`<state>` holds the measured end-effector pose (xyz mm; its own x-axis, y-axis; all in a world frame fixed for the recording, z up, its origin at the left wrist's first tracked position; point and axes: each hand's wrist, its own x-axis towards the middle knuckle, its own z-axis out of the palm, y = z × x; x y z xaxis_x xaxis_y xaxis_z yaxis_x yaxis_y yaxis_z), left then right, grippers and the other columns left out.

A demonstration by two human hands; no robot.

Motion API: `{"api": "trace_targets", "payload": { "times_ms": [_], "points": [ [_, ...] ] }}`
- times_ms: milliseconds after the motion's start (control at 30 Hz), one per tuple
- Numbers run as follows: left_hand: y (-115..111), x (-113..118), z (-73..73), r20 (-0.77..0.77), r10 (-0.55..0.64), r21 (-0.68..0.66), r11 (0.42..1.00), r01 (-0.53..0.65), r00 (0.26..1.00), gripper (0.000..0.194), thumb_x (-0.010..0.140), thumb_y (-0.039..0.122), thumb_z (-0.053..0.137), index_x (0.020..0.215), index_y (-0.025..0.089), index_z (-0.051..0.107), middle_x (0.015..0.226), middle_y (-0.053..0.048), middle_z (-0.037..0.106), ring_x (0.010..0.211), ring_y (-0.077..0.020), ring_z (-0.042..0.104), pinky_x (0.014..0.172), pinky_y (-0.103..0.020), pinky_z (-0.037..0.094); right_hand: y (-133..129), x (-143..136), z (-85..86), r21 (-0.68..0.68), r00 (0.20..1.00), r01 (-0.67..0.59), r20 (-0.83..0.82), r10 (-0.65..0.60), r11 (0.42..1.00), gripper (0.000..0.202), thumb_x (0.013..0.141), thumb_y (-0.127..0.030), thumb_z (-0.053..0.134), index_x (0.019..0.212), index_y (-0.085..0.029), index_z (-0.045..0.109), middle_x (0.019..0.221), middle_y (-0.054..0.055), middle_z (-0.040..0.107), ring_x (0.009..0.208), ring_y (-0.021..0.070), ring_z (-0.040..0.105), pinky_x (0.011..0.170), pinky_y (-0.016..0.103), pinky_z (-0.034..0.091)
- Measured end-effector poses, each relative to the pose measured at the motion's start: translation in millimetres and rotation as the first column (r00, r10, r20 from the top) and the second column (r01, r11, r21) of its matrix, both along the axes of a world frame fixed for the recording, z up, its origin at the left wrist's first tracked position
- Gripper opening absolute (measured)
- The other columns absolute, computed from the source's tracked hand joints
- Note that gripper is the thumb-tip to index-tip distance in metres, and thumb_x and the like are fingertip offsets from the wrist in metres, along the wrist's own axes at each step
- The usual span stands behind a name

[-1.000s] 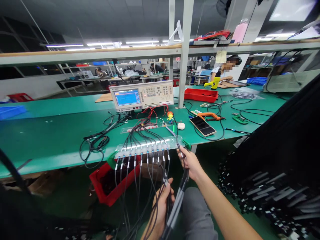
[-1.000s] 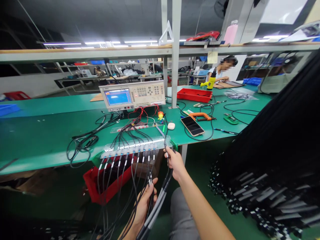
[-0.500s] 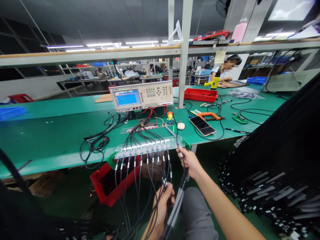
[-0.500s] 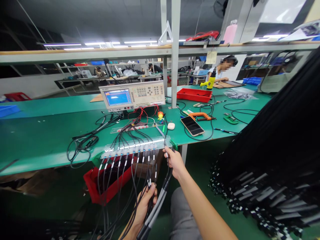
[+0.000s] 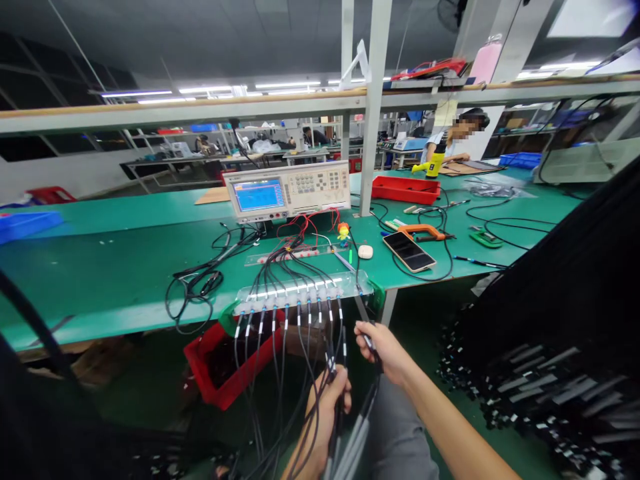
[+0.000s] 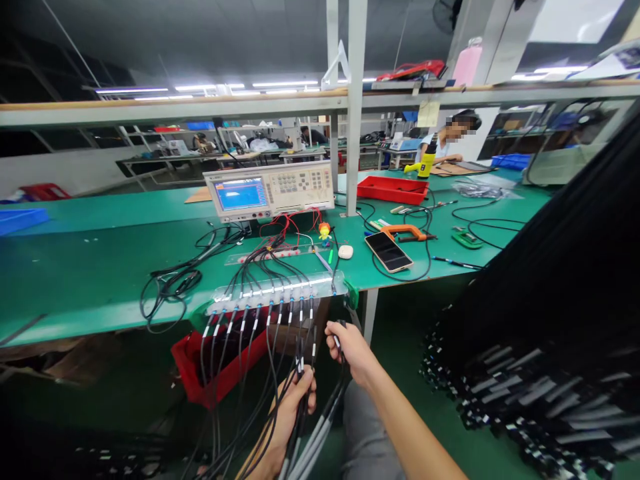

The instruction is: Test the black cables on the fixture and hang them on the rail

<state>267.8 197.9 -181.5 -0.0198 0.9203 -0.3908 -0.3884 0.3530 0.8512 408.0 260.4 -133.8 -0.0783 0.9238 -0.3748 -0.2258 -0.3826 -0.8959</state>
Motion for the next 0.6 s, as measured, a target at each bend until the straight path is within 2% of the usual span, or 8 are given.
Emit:
{"api": "trace_targets", "payload": {
  "times_ms": [167, 233, 333, 400, 600],
  "points": [
    [-1, 5, -1.7, 0.01, 0.024, 0.013, 1.0, -0.024, 1.0, 0.042, 0.053, 0.054, 0.083, 0.068, 0.017, 0.068, 0.051, 0.004, 0.058, 0.037, -0.0059, 0.046, 0.036, -0.018, 0.035, -13, -4, -9.8, 0.069, 0.986, -0.149, 0.083, 0.143, 0.986, 0.041, 0.07, -0.052, 0.073, 0.069, -0.018, 0.052, 0.046, -0.012, 0.027, 0.038, 0.0025, 0.02, 0.04, 0.02, 0.009],
    [-1, 4, -0.6, 0.009, 0.037, 0.003, 0.999, -0.037, 0.999, 0.042, 0.054, 0.053, 0.082, 0.072, 0.017, 0.07, 0.055, 0.002, 0.063, 0.041, -0.0076, 0.052, 0.039, -0.018, 0.039, -10, -5, -8.2, 0.101, 0.992, -0.086, 0.102, 0.076, 0.991, 0.041, 0.069, -0.053, 0.074, 0.068, -0.018, 0.053, 0.043, -0.012, 0.028, 0.037, 0.003, 0.019, 0.039, 0.021, 0.008],
    [2, 0, 2.4, 0.074, 0.097, -0.094, 0.991, -0.09, 0.992, 0.04, 0.056, 0.048, 0.083, 0.08, 0.017, 0.073, 0.068, -0.002, 0.07, 0.054, -0.0105, 0.063, 0.047, -0.018, 0.047, 1, -4, -3.6, 0.15, 0.99, 0.121, 0.049, -0.13, 0.981, 0.039, 0.068, -0.052, 0.073, 0.076, -0.016, 0.06, 0.053, -0.005, 0.054, 0.036, 0.0027, 0.025, 0.038, 0.022, 0.01],
    [4, -3, 5.2, 0.131, 0.136, -0.16, 0.981, -0.114, 0.982, 0.039, 0.057, 0.045, 0.084, 0.082, 0.018, 0.073, 0.07, -0.001, 0.069, 0.055, -0.0099, 0.063, 0.048, -0.018, 0.048, 9, -2, -1.4, 0.17, 0.973, 0.228, 0.004, -0.232, 0.959, 0.04, 0.067, -0.051, 0.073, 0.082, -0.014, 0.064, 0.066, 0.0, 0.064, 0.035, 0.0021, 0.027, 0.037, 0.022, 0.012],
    [6, -5, 14.9, 0.206, 0.109, -0.161, 0.984, -0.076, 0.972, 0.046, 0.053, 0.047, 0.086, 0.088, 0.021, 0.073, 0.062, 0.006, 0.062, 0.05, -0.0053, 0.056, 0.045, -0.015, 0.044, 24, 2, -0.2, 0.174, 0.956, 0.294, -0.078, -0.284, 0.94, 0.041, 0.066, -0.048, 0.074, 0.083, -0.012, 0.069, 0.061, -0.002, 0.058, 0.035, 0.0019, 0.026, 0.036, 0.022, 0.012]
  ]
}}
